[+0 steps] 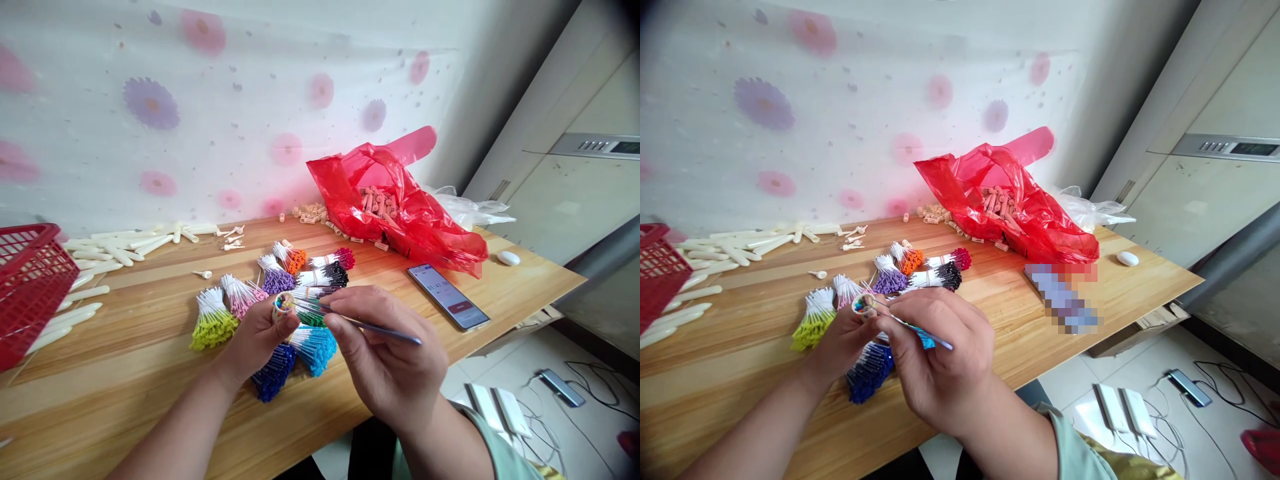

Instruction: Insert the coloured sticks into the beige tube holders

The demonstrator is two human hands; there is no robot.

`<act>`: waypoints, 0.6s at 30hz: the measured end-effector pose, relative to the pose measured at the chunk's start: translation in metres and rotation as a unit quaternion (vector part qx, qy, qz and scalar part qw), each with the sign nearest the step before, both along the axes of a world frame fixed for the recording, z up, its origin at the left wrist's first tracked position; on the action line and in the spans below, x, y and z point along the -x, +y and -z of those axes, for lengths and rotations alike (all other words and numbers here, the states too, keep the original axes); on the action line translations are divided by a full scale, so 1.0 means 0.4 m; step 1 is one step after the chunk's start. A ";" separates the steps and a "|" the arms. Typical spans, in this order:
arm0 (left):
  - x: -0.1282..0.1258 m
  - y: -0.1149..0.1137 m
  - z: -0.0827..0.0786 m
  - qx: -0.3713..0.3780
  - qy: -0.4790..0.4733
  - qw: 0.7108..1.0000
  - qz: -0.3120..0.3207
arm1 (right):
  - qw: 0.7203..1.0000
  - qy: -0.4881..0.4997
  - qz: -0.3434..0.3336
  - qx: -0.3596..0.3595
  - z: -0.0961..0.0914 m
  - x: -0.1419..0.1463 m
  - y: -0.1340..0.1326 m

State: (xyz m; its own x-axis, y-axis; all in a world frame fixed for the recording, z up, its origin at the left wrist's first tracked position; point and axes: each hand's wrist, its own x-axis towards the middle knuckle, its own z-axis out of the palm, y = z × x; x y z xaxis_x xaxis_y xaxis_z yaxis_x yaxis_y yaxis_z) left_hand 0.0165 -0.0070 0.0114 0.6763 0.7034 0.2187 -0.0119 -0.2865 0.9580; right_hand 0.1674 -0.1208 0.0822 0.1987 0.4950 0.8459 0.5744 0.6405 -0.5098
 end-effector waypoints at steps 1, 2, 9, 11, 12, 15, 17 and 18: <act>-0.001 -0.001 -0.002 0.005 -0.003 1.000 0.002 | 1.000 -0.005 -0.003 -0.004 0.000 0.000 0.002; -0.002 -0.003 -0.005 0.009 -0.004 1.000 0.005 | 1.000 -0.011 -0.007 -0.009 0.001 0.000 0.006; -0.001 -0.005 -0.013 -0.016 0.007 1.000 -0.012 | 0.998 -0.047 -0.036 -0.029 -0.003 -0.002 0.024; 0.001 -0.006 -0.013 -0.017 0.011 1.000 -0.008 | 0.997 -0.053 -0.047 -0.021 -0.005 -0.006 0.024; 0.001 -0.006 -0.013 -0.016 0.012 1.000 -0.005 | 0.997 -0.055 -0.052 -0.015 -0.005 -0.007 0.024; 0.003 -0.007 -0.013 -0.012 0.016 1.000 0.007 | 0.996 -0.059 -0.063 0.004 -0.004 -0.012 0.022; 0.005 -0.007 -0.013 -0.008 0.016 1.000 0.012 | 0.996 -0.057 -0.070 0.007 -0.005 -0.015 0.020; 0.005 -0.006 -0.013 -0.006 0.013 1.000 0.014 | 0.996 -0.054 -0.071 0.006 -0.007 -0.017 0.018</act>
